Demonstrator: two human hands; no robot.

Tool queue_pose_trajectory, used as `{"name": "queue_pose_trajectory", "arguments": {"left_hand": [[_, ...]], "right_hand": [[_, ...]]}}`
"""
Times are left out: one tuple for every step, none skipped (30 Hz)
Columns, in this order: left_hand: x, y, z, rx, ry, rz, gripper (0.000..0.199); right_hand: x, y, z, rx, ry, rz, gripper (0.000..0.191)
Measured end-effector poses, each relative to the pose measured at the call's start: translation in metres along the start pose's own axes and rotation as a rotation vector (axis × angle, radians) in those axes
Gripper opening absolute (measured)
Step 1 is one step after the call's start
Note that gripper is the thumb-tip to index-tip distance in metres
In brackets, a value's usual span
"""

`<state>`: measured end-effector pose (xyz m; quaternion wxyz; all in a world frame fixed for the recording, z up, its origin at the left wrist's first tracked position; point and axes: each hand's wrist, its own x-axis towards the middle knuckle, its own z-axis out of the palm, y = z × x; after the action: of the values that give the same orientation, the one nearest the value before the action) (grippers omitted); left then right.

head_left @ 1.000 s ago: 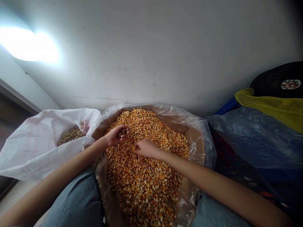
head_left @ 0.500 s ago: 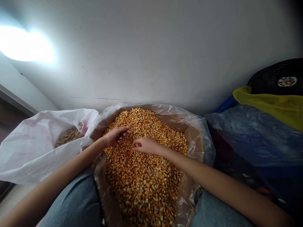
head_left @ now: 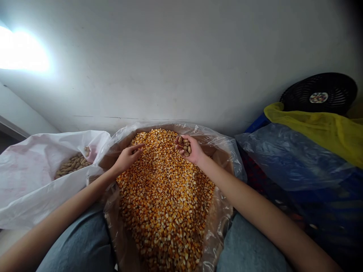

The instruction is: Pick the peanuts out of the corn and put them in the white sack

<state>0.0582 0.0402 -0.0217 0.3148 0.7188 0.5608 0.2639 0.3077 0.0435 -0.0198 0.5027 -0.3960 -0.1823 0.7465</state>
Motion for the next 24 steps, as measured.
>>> {"name": "queue_pose_trajectory", "arguments": {"left_hand": [[0.0, 0.0, 0.0, 0.039, -0.028, 0.028, 0.049], [-0.001, 0.0, 0.002, 0.089, -0.064, 0.069, 0.048], [-0.003, 0.001, 0.004, 0.144, -0.11, 0.118, 0.047], [-0.005, 0.003, 0.007, 0.198, -0.158, 0.17, 0.044], [-0.008, 0.006, 0.013, 0.258, -0.211, 0.236, 0.041], [-0.011, 0.009, 0.02, 0.325, -0.272, 0.315, 0.038], [-0.014, 0.013, 0.029, 0.399, -0.336, 0.404, 0.036], [-0.017, 0.018, 0.04, 0.48, -0.395, 0.494, 0.033], [-0.02, 0.021, 0.052, 0.566, -0.454, 0.578, 0.032], [-0.022, 0.025, 0.064, 0.656, -0.5, 0.644, 0.03], [-0.022, 0.028, 0.076, 0.741, -0.529, 0.684, 0.028], [-0.022, 0.03, 0.087, 0.815, -0.546, 0.707, 0.026], [-0.021, 0.031, 0.096, 0.875, -0.548, 0.713, 0.025], [-0.019, 0.032, 0.103, 0.919, -0.54, 0.705, 0.024], [-0.018, 0.032, 0.108, 0.949, -0.528, 0.687, 0.023], [-0.016, 0.032, 0.111, 0.969, -0.513, 0.657, 0.023], [-0.015, 0.031, 0.112, 0.981, -0.501, 0.623, 0.023], [-0.014, 0.031, 0.111, 0.987, -0.495, 0.588, 0.023], [-0.013, 0.03, 0.11, 0.987, -0.494, 0.556, 0.024], [-0.012, 0.03, 0.107, 0.978, -0.495, 0.526, 0.023], [-0.01, 0.029, 0.104, 0.957, -0.497, 0.497, 0.022], [-0.008, 0.029, 0.1, 0.917, -0.502, 0.47, 0.021], [-0.006, 0.028, 0.095, 0.853, -0.508, 0.438, 0.022], [-0.003, 0.028, 0.089, 0.76, -0.511, 0.402, 0.023]], "right_hand": [[0.0, 0.0, -0.001, -0.021, -0.005, -0.012, 0.008], [0.0, 0.0, -0.002, -0.056, -0.02, -0.02, 0.007], [0.001, 0.001, -0.003, -0.108, -0.044, -0.025, 0.006], [0.001, 0.002, -0.004, -0.17, -0.073, -0.028, 0.009], [0.002, 0.004, -0.005, -0.236, -0.105, -0.027, 0.015], [0.002, 0.006, -0.005, -0.297, -0.129, -0.027, 0.021], [0.003, 0.008, -0.005, -0.345, -0.139, -0.027, 0.025], [0.003, 0.01, -0.005, -0.375, -0.133, -0.031, 0.028], [0.004, 0.012, -0.005, -0.389, -0.116, -0.036, 0.029], [0.004, 0.013, -0.005, -0.397, -0.097, -0.039, 0.03], [0.005, 0.014, -0.005, -0.402, -0.081, -0.042, 0.03], [0.006, 0.014, -0.005, -0.405, -0.074, -0.043, 0.029], [0.006, 0.014, -0.005, -0.41, -0.076, -0.04, 0.029], [0.007, 0.014, -0.005, -0.415, -0.086, -0.037, 0.029], [0.007, 0.014, -0.005, -0.421, -0.099, -0.035, 0.029], [0.008, 0.014, -0.005, -0.428, -0.116, -0.034, 0.029], [0.008, 0.014, -0.005, -0.436, -0.128, -0.032, 0.03], [0.009, 0.014, -0.005, -0.445, -0.135, -0.03, 0.03], [0.01, 0.014, -0.005, -0.454, -0.139, -0.026, 0.03], [0.01, 0.014, -0.005, -0.462, -0.143, -0.021, 0.03], [0.011, 0.015, -0.005, -0.467, -0.148, -0.019, 0.03], [0.011, 0.015, -0.005, -0.467, -0.155, -0.018, 0.029], [0.011, 0.015, -0.005, -0.462, -0.164, -0.021, 0.029], [0.012, 0.014, -0.005, -0.453, -0.175, -0.026, 0.029]]}}
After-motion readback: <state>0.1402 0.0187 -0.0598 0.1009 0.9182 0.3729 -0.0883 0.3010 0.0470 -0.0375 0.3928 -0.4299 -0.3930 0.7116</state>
